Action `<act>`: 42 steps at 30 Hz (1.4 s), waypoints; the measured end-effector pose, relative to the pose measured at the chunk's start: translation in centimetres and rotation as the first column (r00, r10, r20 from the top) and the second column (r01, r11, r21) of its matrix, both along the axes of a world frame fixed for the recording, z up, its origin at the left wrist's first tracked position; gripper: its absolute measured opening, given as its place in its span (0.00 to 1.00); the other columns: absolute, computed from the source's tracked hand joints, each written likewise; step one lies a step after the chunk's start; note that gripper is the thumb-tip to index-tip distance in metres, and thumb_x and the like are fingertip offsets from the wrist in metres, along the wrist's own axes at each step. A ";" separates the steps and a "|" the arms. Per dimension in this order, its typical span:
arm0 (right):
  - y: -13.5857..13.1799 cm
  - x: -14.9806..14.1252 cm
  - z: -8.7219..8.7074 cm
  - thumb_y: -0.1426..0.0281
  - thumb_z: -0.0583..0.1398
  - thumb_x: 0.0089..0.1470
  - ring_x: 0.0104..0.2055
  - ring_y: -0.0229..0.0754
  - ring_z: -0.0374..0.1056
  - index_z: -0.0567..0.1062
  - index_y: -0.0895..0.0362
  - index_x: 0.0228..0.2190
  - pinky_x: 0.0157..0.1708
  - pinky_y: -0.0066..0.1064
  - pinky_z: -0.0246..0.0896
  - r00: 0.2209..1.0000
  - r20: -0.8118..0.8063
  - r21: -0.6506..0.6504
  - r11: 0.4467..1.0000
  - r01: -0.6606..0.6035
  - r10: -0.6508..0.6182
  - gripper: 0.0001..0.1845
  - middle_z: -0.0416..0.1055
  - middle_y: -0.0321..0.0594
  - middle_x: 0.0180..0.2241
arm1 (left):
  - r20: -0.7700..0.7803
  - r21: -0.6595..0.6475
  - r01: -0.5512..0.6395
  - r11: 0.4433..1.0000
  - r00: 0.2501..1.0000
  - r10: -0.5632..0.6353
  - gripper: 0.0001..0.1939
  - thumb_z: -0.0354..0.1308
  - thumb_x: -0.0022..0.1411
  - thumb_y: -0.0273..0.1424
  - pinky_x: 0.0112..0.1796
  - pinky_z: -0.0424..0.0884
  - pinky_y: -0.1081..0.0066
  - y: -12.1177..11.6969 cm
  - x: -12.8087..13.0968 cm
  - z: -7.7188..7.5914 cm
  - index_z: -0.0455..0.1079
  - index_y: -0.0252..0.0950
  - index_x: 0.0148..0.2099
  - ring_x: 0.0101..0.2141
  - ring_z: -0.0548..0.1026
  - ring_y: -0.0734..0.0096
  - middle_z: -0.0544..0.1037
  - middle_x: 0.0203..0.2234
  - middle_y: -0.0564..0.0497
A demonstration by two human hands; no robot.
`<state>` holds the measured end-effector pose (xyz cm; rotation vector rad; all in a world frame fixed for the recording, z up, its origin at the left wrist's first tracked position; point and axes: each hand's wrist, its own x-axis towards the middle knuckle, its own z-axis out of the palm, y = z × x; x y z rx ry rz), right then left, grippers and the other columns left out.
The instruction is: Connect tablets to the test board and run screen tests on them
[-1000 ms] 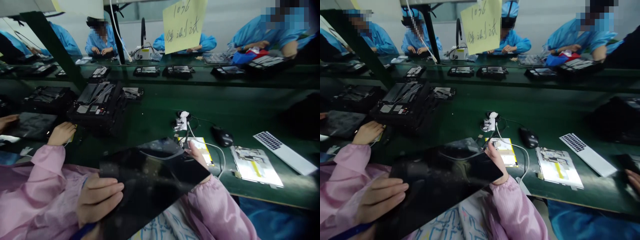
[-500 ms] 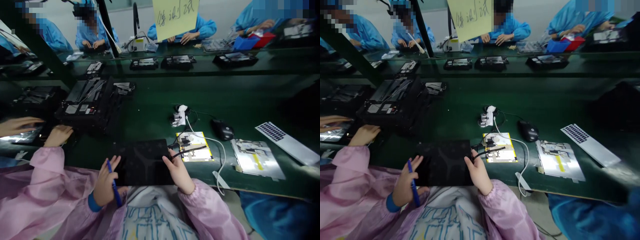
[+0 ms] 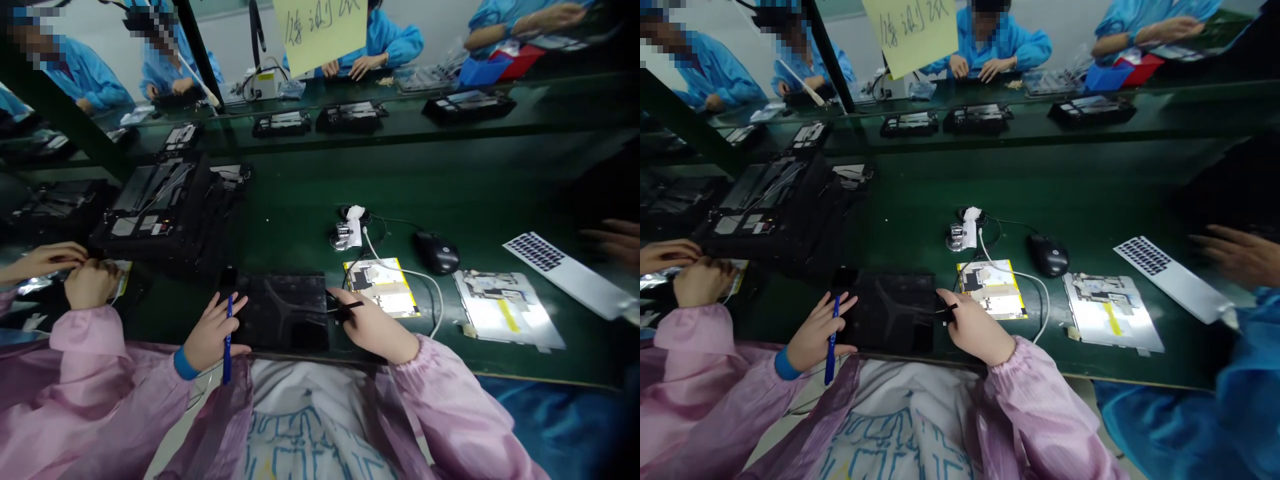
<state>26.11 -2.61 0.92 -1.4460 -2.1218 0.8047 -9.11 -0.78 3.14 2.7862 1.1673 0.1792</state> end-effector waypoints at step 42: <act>0.4 5.4 -3.0 0.60 0.58 0.56 0.64 0.57 0.50 0.63 0.55 0.56 0.59 0.59 0.44 0.974 0.178 0.229 0.968 0.098 -0.141 0.28 0.60 0.50 0.59 | 0.086 -0.453 0.019 0.891 0.996 0.022 0.04 0.53 0.53 0.25 0.37 0.62 0.67 8.4 23.7 0.5 0.59 0.36 0.31 0.27 0.72 0.70 0.74 0.24 0.54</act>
